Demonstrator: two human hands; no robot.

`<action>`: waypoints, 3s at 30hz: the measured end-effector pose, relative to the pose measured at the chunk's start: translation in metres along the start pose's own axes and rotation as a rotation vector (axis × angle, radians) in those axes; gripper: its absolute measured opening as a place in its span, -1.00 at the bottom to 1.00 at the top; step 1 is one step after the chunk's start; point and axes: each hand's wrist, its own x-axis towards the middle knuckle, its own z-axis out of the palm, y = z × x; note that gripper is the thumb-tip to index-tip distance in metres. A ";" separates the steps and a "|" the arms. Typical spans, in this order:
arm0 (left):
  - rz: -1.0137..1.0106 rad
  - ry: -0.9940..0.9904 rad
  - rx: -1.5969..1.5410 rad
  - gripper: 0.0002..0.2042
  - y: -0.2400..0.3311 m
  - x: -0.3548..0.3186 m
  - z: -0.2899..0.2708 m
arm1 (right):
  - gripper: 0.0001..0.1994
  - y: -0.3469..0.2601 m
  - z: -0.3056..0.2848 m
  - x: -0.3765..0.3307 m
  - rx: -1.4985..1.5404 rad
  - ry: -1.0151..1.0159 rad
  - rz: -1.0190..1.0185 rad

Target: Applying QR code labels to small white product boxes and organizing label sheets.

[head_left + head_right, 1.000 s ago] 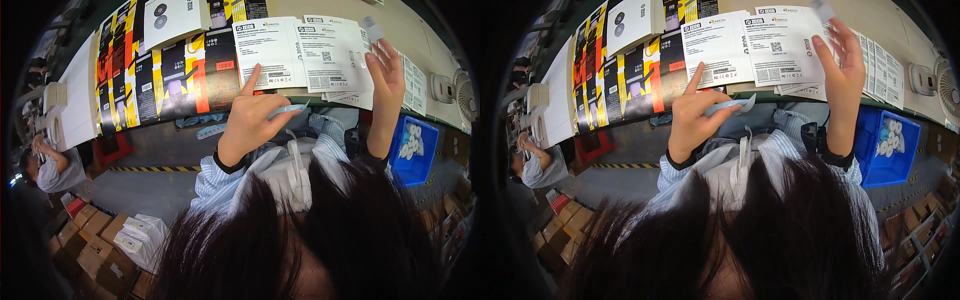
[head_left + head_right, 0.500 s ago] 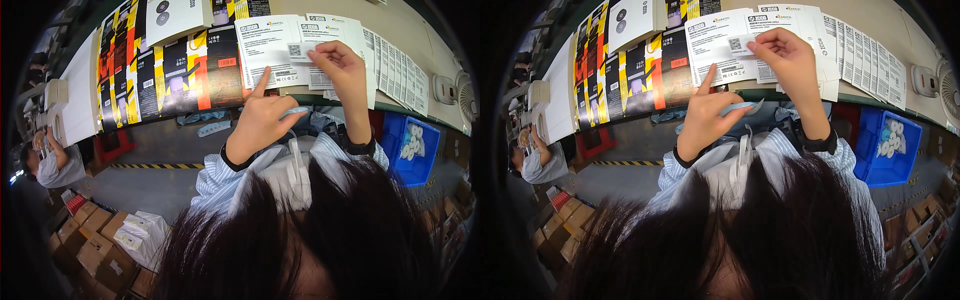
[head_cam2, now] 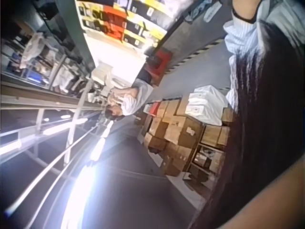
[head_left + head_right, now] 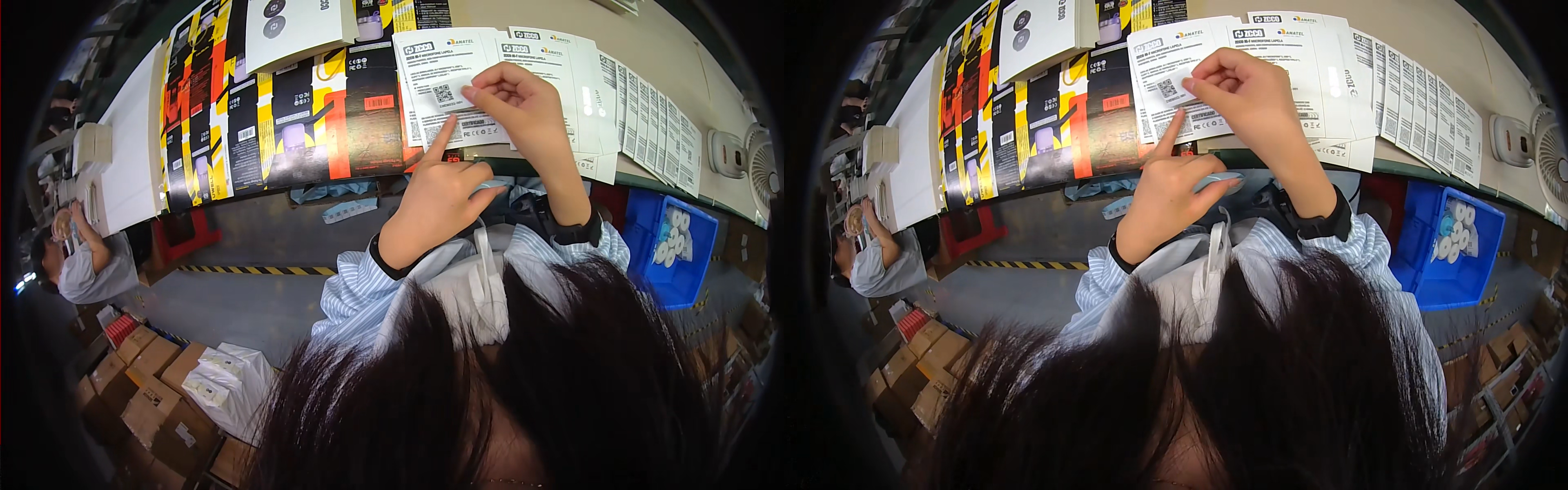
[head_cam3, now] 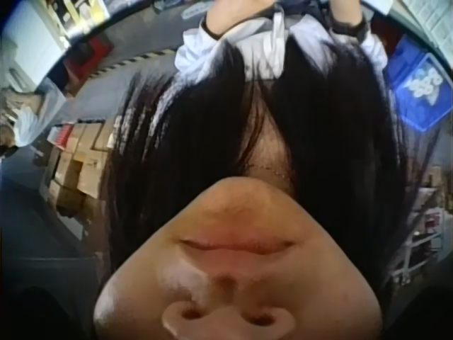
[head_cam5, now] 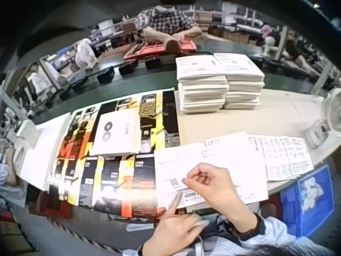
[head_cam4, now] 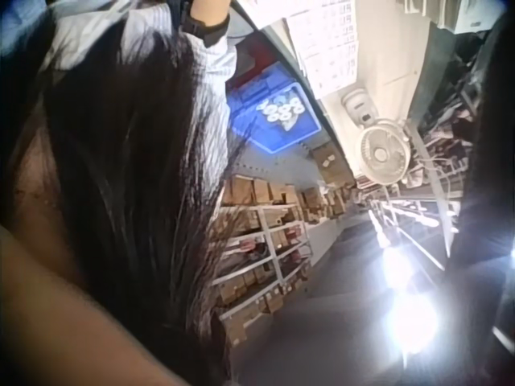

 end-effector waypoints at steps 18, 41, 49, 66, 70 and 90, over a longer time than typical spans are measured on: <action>-0.049 -0.021 -0.040 -0.83 -0.004 -0.001 -0.002 | -0.89 0.009 -0.005 0.007 -0.189 0.101 -0.056; -0.013 -0.010 -0.020 -0.81 0.002 -0.012 -0.007 | -0.89 -0.001 0.010 -0.016 -0.167 0.002 -0.018; -0.013 -0.027 -0.006 -0.79 0.000 -0.011 -0.009 | -0.91 0.006 0.010 -0.012 -0.199 0.033 -0.005; -0.034 0.006 -0.064 -0.85 -0.002 -0.010 -0.007 | -0.89 0.011 -0.003 0.001 -0.173 0.126 -0.081; -0.030 0.007 -0.057 -0.84 -0.003 -0.009 -0.007 | -0.87 0.013 -0.003 0.001 -0.192 0.146 -0.071; -0.035 0.009 -0.063 -0.84 0.000 -0.009 -0.007 | -0.89 0.007 0.000 0.000 -0.327 0.146 -0.006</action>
